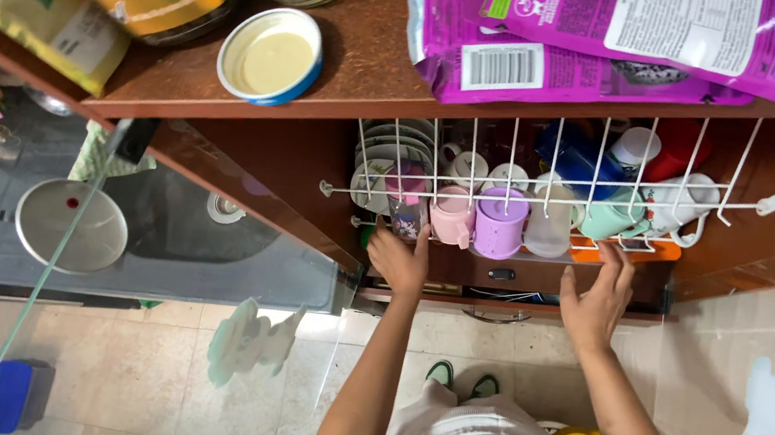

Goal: The person organizes plates in a cabinet, moves a wire rack, and then wipes a blue bottle, a metal cup, a red lid, and a purple bowl with a cloth.

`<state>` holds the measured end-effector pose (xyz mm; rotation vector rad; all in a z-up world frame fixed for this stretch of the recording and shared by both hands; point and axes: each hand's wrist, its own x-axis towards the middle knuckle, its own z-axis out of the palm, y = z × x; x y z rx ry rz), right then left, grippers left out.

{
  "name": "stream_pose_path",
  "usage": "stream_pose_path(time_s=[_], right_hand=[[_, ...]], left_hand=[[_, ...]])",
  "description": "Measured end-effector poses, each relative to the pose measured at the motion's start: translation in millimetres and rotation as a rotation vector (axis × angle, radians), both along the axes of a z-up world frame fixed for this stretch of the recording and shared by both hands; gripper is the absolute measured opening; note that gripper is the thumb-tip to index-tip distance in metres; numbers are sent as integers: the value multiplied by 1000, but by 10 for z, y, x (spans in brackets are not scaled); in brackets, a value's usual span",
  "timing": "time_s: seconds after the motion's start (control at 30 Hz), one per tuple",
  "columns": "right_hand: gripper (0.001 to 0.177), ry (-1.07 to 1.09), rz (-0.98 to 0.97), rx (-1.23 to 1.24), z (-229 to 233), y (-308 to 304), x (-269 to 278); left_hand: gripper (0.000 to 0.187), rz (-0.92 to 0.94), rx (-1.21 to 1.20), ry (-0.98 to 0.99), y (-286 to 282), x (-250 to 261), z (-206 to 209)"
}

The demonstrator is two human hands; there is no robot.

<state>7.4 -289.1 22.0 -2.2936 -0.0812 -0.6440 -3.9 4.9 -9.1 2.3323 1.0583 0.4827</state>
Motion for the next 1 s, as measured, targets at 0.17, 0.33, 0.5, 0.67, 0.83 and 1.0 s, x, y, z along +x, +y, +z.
stream_pose_path(time_s=[0.17,0.33,0.5,0.67,0.83,1.0], right_hand=[[66,-3,63,6,-44,99,-88],[40,2,242,72,133,391,-321],[18,293,540,84,-79,680,-579],[17,726,940,83,462,1086,-871],[23,1164,1244,-52,1021,1518,-1339],[27,1267,1475,-151,944,1865,-1842]], left_hand=[[72,-4,-83,20,108,-282,44],[61,-181,-189,13,52,-842,269],[47,-392,-724,178,-57,-1676,94],[31,-323,-1202,32,-115,-2480,714],[31,30,-1054,237,83,-3090,1317],[30,201,-929,46,415,-3591,1038]])
